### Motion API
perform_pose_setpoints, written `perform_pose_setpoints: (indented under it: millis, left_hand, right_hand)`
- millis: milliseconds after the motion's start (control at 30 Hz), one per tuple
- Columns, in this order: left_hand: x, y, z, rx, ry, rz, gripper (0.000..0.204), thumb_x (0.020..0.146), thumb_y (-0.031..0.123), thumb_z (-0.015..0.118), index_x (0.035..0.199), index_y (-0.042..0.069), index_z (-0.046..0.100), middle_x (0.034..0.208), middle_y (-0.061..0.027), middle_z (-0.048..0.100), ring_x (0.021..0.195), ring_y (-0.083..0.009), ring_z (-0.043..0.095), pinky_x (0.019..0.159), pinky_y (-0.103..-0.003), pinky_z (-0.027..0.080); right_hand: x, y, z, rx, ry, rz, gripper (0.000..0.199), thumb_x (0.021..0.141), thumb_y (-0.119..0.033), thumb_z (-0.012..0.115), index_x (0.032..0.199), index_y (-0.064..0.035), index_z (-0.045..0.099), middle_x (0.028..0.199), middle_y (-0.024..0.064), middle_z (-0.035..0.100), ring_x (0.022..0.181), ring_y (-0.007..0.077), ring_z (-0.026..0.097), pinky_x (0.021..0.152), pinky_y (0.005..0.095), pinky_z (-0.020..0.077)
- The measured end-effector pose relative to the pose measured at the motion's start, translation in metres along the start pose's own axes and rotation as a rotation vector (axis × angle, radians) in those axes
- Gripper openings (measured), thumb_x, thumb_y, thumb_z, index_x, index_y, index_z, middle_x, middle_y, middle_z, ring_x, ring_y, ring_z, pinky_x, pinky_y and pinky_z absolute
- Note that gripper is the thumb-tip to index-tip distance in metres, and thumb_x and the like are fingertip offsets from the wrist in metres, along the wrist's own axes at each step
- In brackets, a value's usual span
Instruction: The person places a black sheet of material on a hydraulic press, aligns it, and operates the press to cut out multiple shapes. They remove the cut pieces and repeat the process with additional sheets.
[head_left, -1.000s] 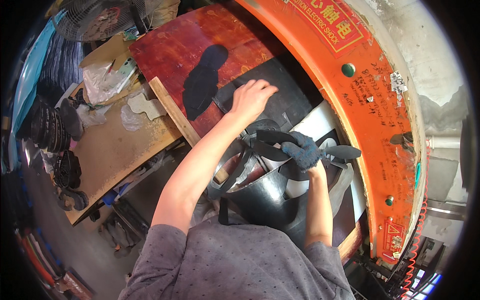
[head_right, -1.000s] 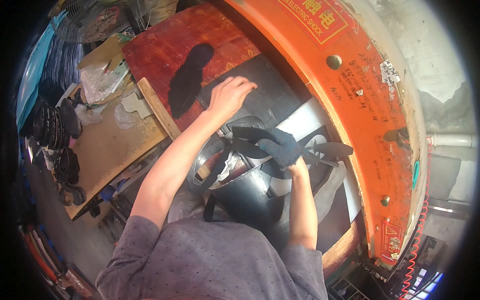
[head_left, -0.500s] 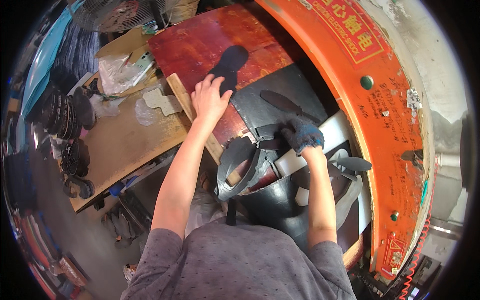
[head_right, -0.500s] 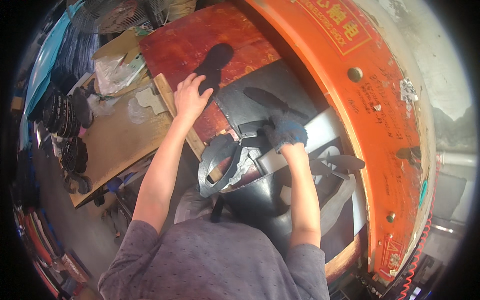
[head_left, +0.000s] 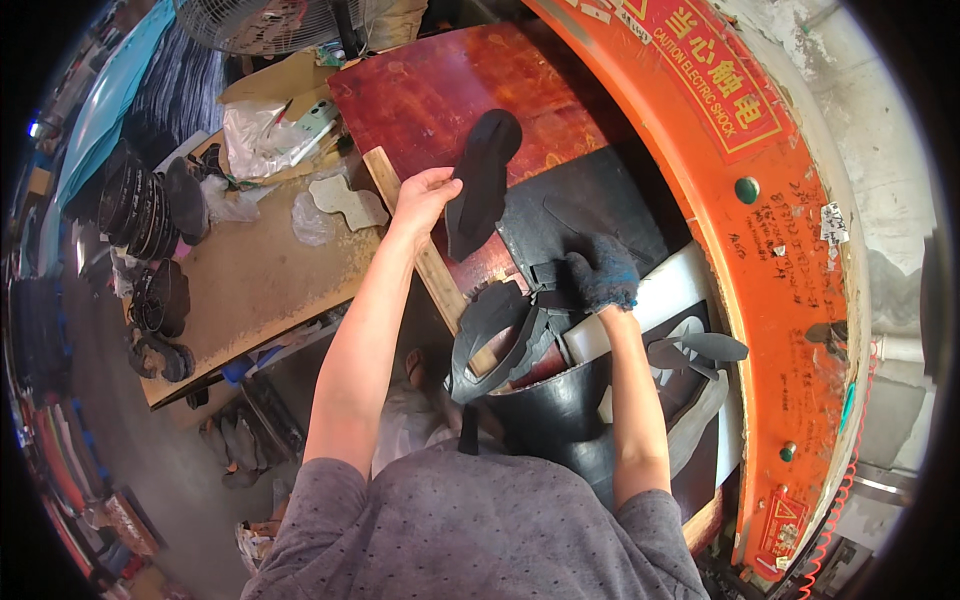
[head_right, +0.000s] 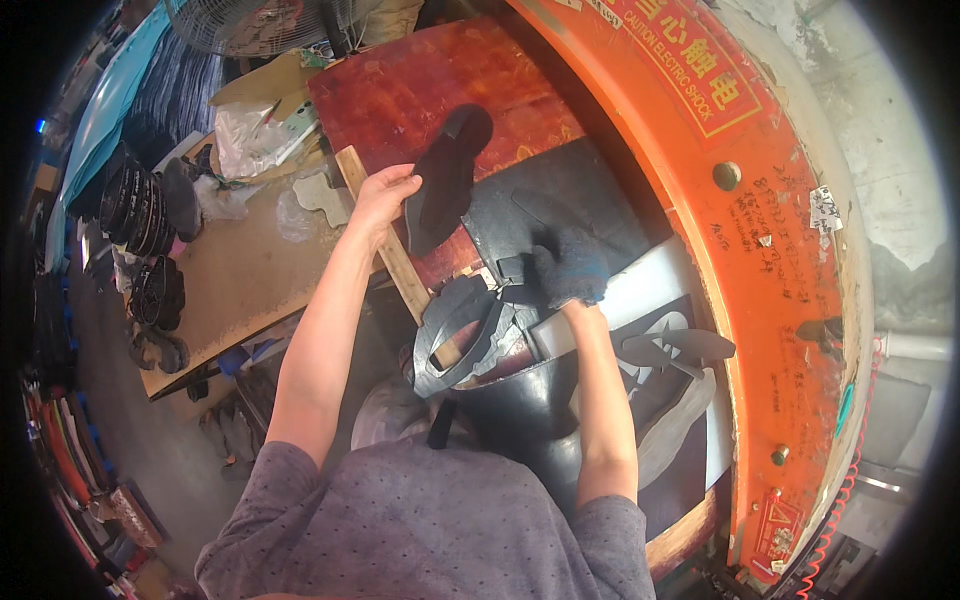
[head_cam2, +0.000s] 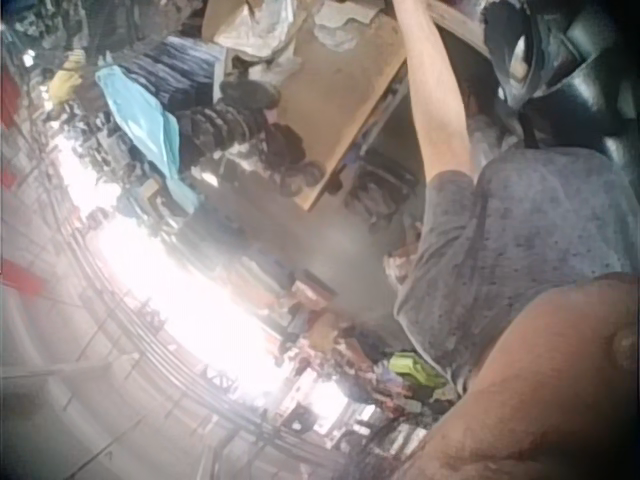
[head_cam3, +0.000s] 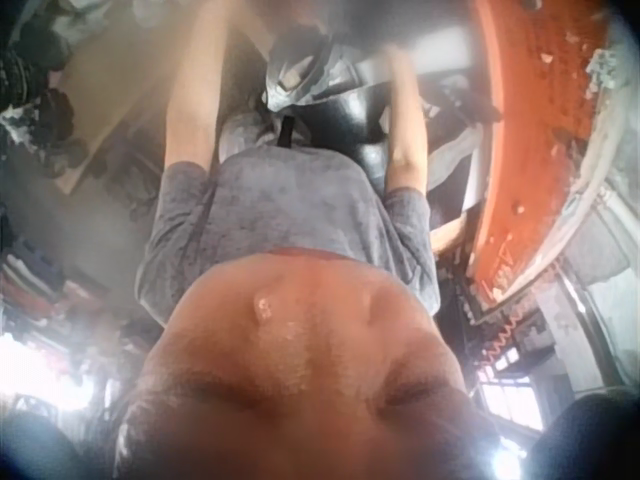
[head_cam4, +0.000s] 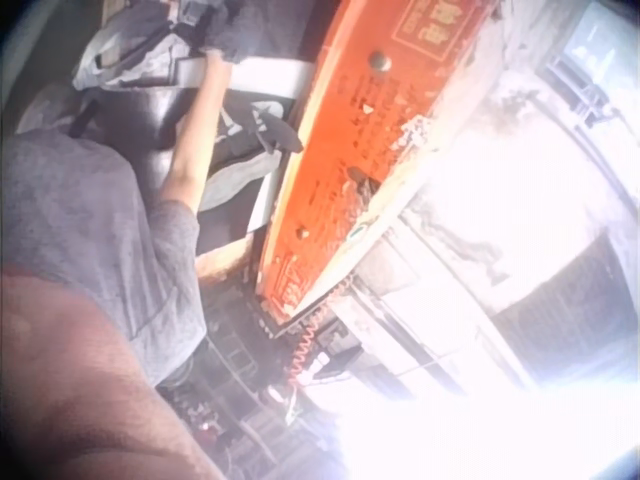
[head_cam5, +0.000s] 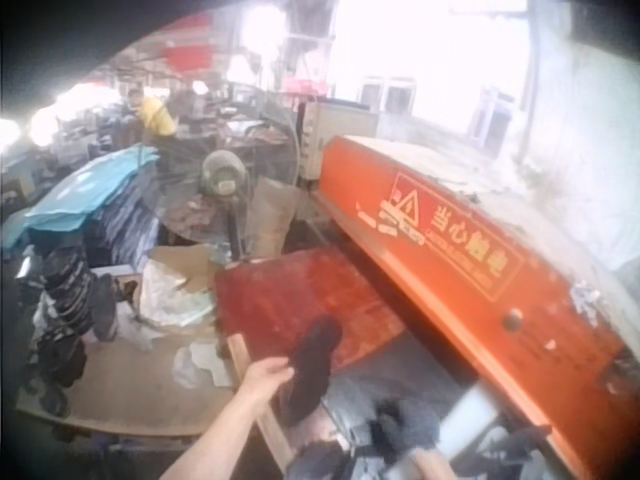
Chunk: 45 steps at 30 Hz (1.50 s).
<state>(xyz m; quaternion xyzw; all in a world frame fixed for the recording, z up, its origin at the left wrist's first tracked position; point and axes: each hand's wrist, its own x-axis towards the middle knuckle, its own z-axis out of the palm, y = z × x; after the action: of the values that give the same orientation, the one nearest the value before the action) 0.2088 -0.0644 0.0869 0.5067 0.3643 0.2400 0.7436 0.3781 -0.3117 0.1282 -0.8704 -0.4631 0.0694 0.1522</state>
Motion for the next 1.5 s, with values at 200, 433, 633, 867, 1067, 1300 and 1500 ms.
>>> perform_pose_setpoints:
  millis: [200, 433, 633, 867, 1067, 1300, 1500]
  left_hand:
    - [-0.045, 0.003, 0.041, -0.187, -0.133, 0.080, 0.021, 0.093, 0.008, 0.058, 0.112, 0.002, 0.058, 0.098, -0.0053, 0.064, 0.089, -0.0137, 0.059, 0.080, -0.027, 0.048]
    - [-0.074, -0.004, 0.050, -0.336, -0.406, 0.125, 0.015, 0.096, 0.005, 0.052, 0.111, 0.003, 0.050, 0.099, -0.0085, 0.066, 0.083, -0.0144, 0.064, 0.075, -0.029, 0.052]
    - [-0.077, 0.008, 0.002, -0.067, -0.150, 0.003, 0.028, 0.096, 0.014, 0.053, 0.122, 0.006, 0.047, 0.093, -0.0091, 0.069, 0.057, -0.0099, 0.058, 0.047, -0.024, 0.046]
    - [-0.086, 0.014, -0.100, -0.014, -0.128, -0.094, 0.018, 0.098, 0.015, 0.051, 0.114, 0.006, 0.050, 0.089, -0.0035, 0.062, 0.046, -0.0041, 0.043, 0.038, -0.020, 0.032]
    - [-0.101, 0.012, -0.075, 0.050, -0.221, -0.168, 0.017, 0.099, 0.014, 0.049, 0.112, 0.005, 0.052, 0.092, -0.0051, 0.064, 0.052, -0.0061, 0.050, 0.041, -0.020, 0.039]
    - [-0.101, 0.038, -0.036, 0.095, -0.289, -0.064, 0.020, 0.099, 0.014, 0.049, 0.116, 0.004, 0.052, 0.097, -0.0065, 0.066, 0.057, -0.0075, 0.055, 0.048, -0.021, 0.043]
    - [-0.098, -0.002, -0.043, 0.260, -0.134, 0.127, 0.030, 0.092, 0.009, 0.060, 0.122, 0.007, 0.054, 0.105, -0.0030, 0.064, 0.098, -0.0106, 0.058, 0.080, -0.027, 0.050]
  right_hand:
    - [0.000, -0.062, 0.012, 0.518, 0.108, -0.052, 0.070, 0.074, -0.029, 0.080, 0.132, -0.0035, 0.050, 0.125, 0.0166, 0.059, 0.111, 0.0308, 0.059, 0.094, 0.0401, 0.0460]
    - [-0.005, -0.098, 0.017, 0.990, -0.126, 0.215, 0.046, 0.080, -0.011, 0.071, 0.123, -0.0059, 0.056, 0.098, 0.0027, 0.061, 0.089, 0.0122, 0.056, 0.077, 0.0275, 0.0488]
    - [-0.027, -0.034, -0.009, 0.545, 0.124, -0.032, 0.030, 0.079, -0.015, 0.070, 0.107, -0.0035, 0.067, 0.096, 0.0116, 0.067, 0.087, 0.0212, 0.063, 0.079, 0.0335, 0.0491]
    - [-0.122, 0.102, -0.121, 0.879, 0.460, 0.528, 0.023, 0.085, -0.008, 0.063, 0.107, 0.0010, 0.064, 0.090, 0.0071, 0.065, 0.078, 0.0150, 0.061, 0.068, 0.0303, 0.0508]
    - [-0.147, 0.073, -0.151, -0.347, -0.543, 0.870, 0.062, 0.076, -0.036, 0.068, 0.133, -0.0172, 0.051, 0.123, 0.0143, 0.061, 0.101, 0.0310, 0.064, 0.090, 0.0349, 0.0513]
    - [-0.092, 0.003, -0.101, -0.069, 0.050, 0.180, 0.055, 0.074, -0.032, 0.073, 0.122, -0.0078, 0.059, 0.119, 0.0153, 0.061, 0.109, 0.0340, 0.057, 0.094, 0.0412, 0.0458]
    - [0.008, -0.047, -0.011, 0.186, -0.054, -0.057, 0.054, 0.076, -0.036, 0.071, 0.122, -0.0090, 0.059, 0.116, 0.0173, 0.062, 0.111, 0.0362, 0.057, 0.092, 0.0443, 0.0463]
